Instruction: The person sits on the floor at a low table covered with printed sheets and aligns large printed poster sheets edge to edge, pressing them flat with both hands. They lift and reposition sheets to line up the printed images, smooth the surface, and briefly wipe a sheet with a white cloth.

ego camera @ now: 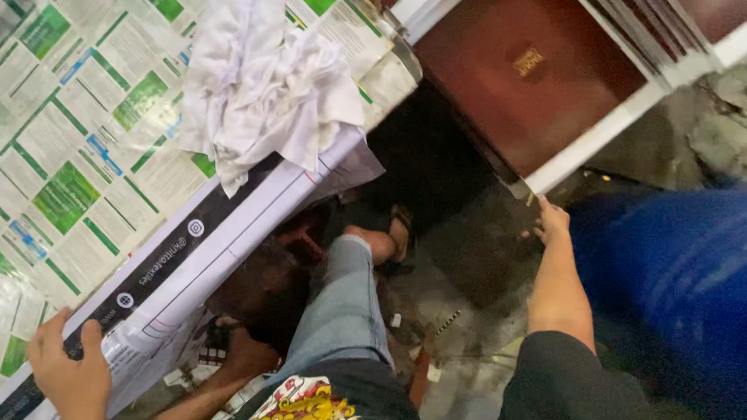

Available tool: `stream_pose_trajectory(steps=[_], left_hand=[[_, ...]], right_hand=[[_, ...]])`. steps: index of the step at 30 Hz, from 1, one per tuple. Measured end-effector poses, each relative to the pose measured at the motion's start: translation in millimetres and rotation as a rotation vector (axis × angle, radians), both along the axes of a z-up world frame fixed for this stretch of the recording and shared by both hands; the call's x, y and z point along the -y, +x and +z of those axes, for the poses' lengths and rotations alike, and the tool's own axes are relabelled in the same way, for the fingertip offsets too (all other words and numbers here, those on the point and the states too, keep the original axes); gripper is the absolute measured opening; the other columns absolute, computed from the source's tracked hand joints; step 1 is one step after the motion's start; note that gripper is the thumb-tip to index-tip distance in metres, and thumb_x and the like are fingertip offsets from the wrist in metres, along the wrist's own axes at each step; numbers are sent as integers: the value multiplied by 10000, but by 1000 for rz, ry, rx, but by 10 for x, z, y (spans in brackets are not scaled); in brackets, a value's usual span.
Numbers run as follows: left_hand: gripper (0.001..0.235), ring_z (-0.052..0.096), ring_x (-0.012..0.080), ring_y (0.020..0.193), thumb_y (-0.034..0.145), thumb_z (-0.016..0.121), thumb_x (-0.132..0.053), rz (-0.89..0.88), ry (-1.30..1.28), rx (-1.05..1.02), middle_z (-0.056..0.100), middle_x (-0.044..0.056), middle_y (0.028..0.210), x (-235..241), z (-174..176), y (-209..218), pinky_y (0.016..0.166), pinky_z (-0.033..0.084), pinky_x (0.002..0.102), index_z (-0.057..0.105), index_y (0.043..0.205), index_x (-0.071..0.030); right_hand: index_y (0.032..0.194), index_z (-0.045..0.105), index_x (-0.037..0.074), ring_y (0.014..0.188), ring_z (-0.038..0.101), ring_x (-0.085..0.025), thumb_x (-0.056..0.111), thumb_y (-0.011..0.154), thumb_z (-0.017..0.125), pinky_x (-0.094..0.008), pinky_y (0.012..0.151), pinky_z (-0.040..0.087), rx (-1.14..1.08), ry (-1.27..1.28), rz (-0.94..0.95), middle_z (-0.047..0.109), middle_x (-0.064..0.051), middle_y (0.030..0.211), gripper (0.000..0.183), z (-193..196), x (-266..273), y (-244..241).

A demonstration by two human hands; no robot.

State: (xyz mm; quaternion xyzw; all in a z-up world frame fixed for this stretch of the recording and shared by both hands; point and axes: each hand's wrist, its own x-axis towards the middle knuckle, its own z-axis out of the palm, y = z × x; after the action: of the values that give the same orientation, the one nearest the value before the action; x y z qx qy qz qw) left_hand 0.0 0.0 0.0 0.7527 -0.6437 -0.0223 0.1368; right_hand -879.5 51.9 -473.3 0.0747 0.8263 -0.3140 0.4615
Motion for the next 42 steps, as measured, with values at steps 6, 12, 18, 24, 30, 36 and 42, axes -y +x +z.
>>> stream_pose_trajectory(steps=[6, 12, 18, 24, 30, 36, 42], left_hand=[[404, 510, 396, 1262, 1081, 727, -298, 58, 106, 84, 545, 226, 1312, 379, -358, -411, 1155, 430, 469, 602, 1331, -6], [474, 519, 395, 1260, 1013, 767, -343, 202, 129, 189, 540, 232, 1300, 614, -607, -494, 1117, 435, 464, 597, 1303, -9], [557, 485, 412, 1324, 977, 808, -313, 212, 135, 278, 504, 259, 1309, 550, -851, -366, 1156, 428, 512, 550, 1327, 36], [518, 470, 389, 1244, 989, 786, -205, 175, 74, 187, 500, 237, 1294, 639, -967, -384, 1120, 397, 488, 512, 1346, 52], [526, 450, 388, 1280, 1006, 748, -174, 177, 57, 142, 470, 255, 1315, 646, -977, -532, 1151, 371, 485, 484, 1381, 84], [513, 437, 403, 1299, 1043, 723, -163, 152, 23, 146, 436, 284, 1348, 577, -1085, -458, 1183, 366, 499, 455, 1393, 98], [508, 455, 404, 1286, 1044, 729, -159, 160, 17, 149, 460, 275, 1342, 588, -1048, -479, 1189, 361, 502, 466, 1401, 89]], right_hand=[[1494, 485, 96, 1275, 521, -331, 583, 945, 685, -650, 1045, 409, 0, 59, -33, 549, -110, 1454, 760, -319, 899, -210], [1507, 140, -71, 1267, 576, -352, 562, 896, 839, -496, 1032, 526, -213, -28, -321, 444, -236, 1458, 1123, -1057, 1209, -363], [1406, 513, -66, 1190, 666, -294, 472, 838, 845, -485, 987, 559, -46, -129, -336, 651, -152, 1338, 850, -1256, 1256, -540], [1402, 537, -76, 1076, 664, -322, 694, 933, 721, -461, 809, 495, 56, 56, -203, 666, -201, 1275, 920, -690, 1223, -486], [1334, 508, 47, 996, 640, -262, 718, 828, 745, -454, 767, 464, -98, 109, -116, 660, -129, 1213, 873, -864, 1103, -524], [1377, 622, 190, 1028, 616, -191, 858, 816, 586, -445, 782, 406, 191, 66, -197, 677, -31, 1281, 873, -880, 1094, -649], [1455, 536, 9, 1255, 653, -325, 723, 914, 738, -475, 1004, 552, 83, -205, -162, 656, -154, 1406, 919, -903, 941, -553]])
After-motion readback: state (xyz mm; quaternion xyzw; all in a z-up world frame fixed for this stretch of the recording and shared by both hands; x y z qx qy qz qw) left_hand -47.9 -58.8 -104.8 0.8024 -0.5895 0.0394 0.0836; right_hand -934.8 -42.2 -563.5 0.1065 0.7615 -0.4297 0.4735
